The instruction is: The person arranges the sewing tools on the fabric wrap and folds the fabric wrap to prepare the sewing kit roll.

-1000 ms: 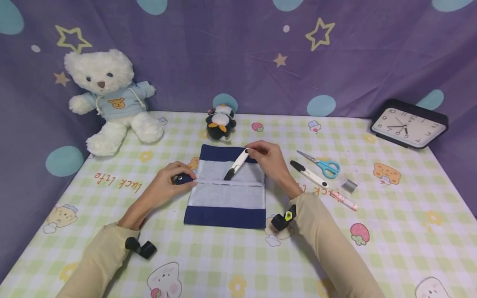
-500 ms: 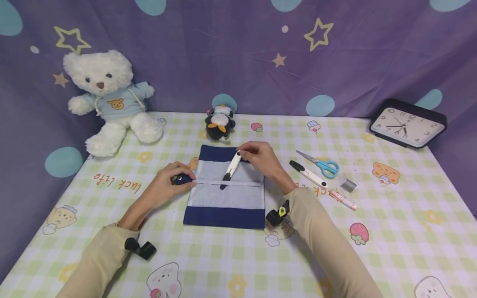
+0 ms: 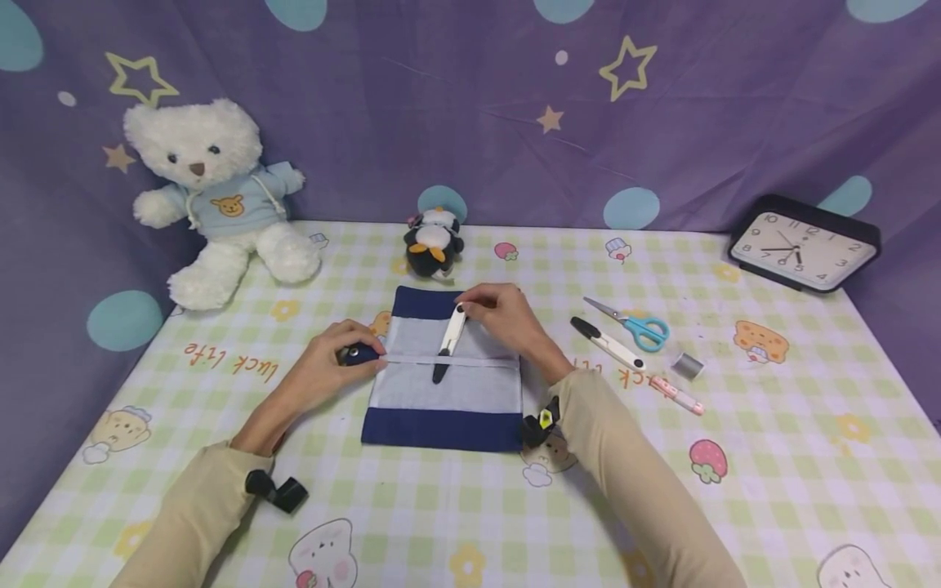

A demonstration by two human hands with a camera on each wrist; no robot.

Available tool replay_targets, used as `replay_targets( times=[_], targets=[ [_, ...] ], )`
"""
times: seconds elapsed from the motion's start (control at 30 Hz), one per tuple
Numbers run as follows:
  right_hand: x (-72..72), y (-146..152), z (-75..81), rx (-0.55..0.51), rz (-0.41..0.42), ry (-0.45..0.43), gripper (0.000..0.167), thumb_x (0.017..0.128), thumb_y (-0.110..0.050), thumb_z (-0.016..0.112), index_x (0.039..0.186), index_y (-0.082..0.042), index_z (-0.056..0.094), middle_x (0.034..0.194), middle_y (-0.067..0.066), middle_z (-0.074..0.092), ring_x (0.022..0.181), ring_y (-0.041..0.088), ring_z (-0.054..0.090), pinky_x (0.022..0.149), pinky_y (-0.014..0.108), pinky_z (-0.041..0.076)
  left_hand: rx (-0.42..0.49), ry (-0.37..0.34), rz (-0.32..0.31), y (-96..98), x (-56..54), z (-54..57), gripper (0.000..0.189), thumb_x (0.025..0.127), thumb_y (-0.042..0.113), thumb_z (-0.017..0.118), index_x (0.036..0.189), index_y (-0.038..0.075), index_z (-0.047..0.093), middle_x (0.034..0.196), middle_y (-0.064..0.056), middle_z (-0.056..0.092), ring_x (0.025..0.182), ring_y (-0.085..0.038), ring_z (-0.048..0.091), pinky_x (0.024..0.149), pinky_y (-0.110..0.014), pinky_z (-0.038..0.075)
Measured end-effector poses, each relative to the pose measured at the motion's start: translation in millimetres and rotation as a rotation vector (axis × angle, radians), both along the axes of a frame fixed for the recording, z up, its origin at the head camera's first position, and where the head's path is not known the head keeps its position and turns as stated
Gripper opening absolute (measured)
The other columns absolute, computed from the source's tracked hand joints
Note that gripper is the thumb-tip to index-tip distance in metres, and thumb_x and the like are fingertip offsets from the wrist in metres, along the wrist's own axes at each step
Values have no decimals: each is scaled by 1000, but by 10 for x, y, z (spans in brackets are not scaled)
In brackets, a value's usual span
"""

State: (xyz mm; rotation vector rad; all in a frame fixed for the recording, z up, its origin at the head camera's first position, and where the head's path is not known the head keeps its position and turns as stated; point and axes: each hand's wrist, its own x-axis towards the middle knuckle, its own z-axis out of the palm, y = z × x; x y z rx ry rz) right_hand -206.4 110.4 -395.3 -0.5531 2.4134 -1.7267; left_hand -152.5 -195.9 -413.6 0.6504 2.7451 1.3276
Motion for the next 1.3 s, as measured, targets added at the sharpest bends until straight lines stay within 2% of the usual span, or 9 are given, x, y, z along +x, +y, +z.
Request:
replay_targets(
  times=[0.17, 0.43, 0.7, 1.03, 1.3],
  targets=[
    [10, -29, -9, 11, 26, -7, 21, 103, -2, 61, 118, 6, 73, 107, 17, 74, 94, 31, 70, 77, 31, 52, 1, 10, 1, -2, -3, -7, 10, 93, 20, 81, 102, 17, 77, 115, -4, 64, 111, -29, 53, 86, -46, 47],
    [44, -50, 11, 113, 60, -25, 21, 105, -8, 62, 119, -2, 76, 112, 9, 74, 97, 22, 68, 79, 37, 52, 1, 11, 0, -4, -2, -15, 11, 93, 20, 81, 102, 17, 77, 116, -4, 64, 111, -28, 53, 86, -46, 47],
    [64, -96, 25, 186, 79, 12, 20, 105, -10, 63, 118, -6, 77, 110, 5, 74, 94, 19, 68, 78, 37, 53, -7, 3, 8, -2, -7, -16, 11, 93, 21, 81, 102, 17, 77, 116, -4, 64, 111, -28, 53, 86, -46, 46],
    [100, -111, 11, 210, 111, 51, 19, 105, -9, 63, 116, -6, 77, 112, 5, 74, 97, 17, 69, 81, 36, 55, -5, 12, 9, 3, -5, -27, 11, 92, 20, 82, 102, 17, 78, 115, -3, 65, 110, -27, 53, 88, -46, 45],
    [128, -115, 21, 237, 136, 63, 19, 104, -8, 63, 116, -5, 77, 110, 6, 72, 92, 17, 68, 79, 35, 55, -3, 11, 9, -1, -5, -29, 11, 92, 21, 82, 101, 17, 78, 115, -3, 64, 109, -27, 53, 86, -45, 46]
  ],
)
